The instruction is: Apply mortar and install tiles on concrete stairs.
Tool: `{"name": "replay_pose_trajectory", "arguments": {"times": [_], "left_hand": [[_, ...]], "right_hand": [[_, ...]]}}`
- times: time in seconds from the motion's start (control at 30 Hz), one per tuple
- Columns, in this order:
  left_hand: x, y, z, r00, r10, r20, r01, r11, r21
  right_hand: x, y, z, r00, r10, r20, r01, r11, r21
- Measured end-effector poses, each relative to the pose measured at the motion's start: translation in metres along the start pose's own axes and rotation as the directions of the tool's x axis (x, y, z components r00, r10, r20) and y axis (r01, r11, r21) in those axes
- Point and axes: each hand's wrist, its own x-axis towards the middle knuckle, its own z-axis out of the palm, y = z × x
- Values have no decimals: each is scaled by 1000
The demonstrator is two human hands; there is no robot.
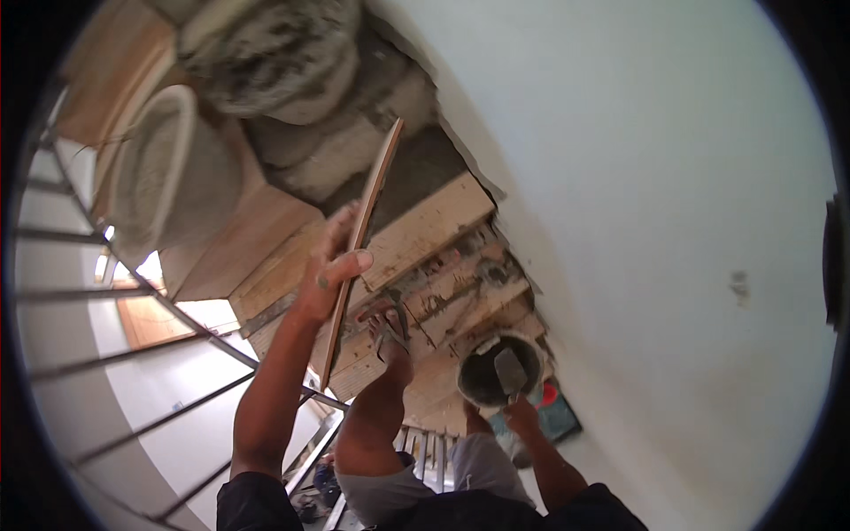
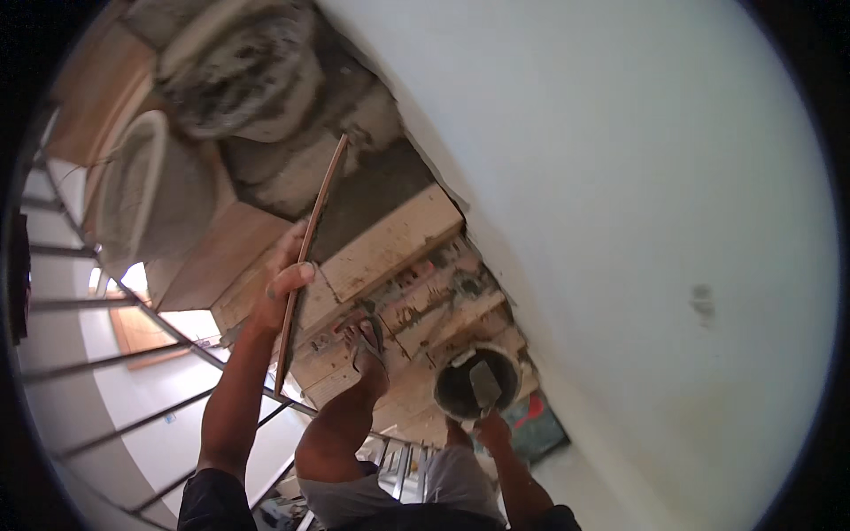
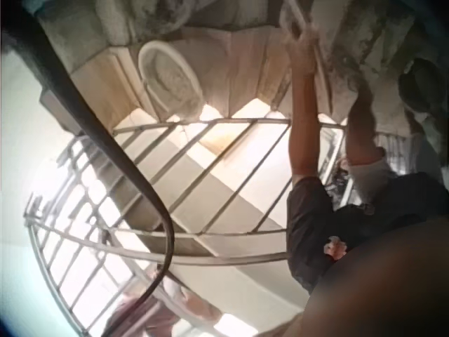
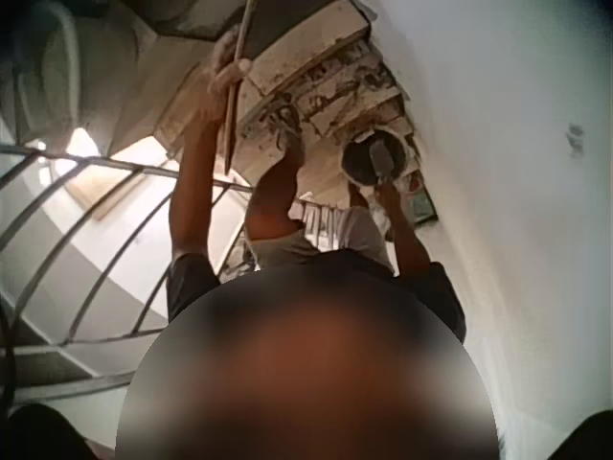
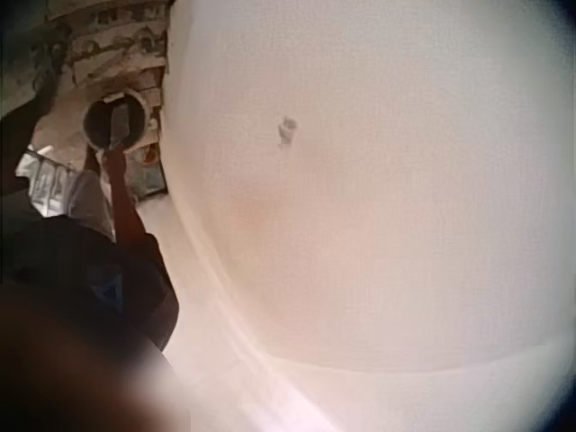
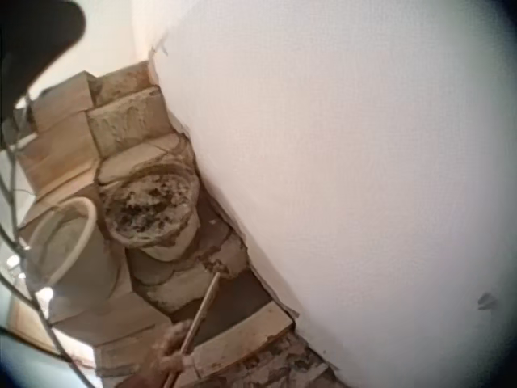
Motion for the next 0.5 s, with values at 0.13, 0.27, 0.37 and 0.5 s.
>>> {"name": "replay_pose_trajectory", "arguments": {"times": [0.13, 0.27, 0.37, 0.5], "left_hand": [[42, -44, -21, 979, 188, -85, -113, 832, 543], [94, -105, -13, 973, 229, 43, -145, 450, 881], [122, -117, -2, 963, 249, 103, -202, 415, 887], [145, -115, -12, 964, 241, 112, -184, 302, 935]], "right_hand": [[11, -51, 20, 844, 520, 131, -533, 841, 92], [34, -5, 79, 869, 477, 134, -486, 872, 47], [57, 41, 113, 909, 311, 277, -216, 921, -323], [74, 30, 133, 939, 331, 92, -320, 941, -110]]}}
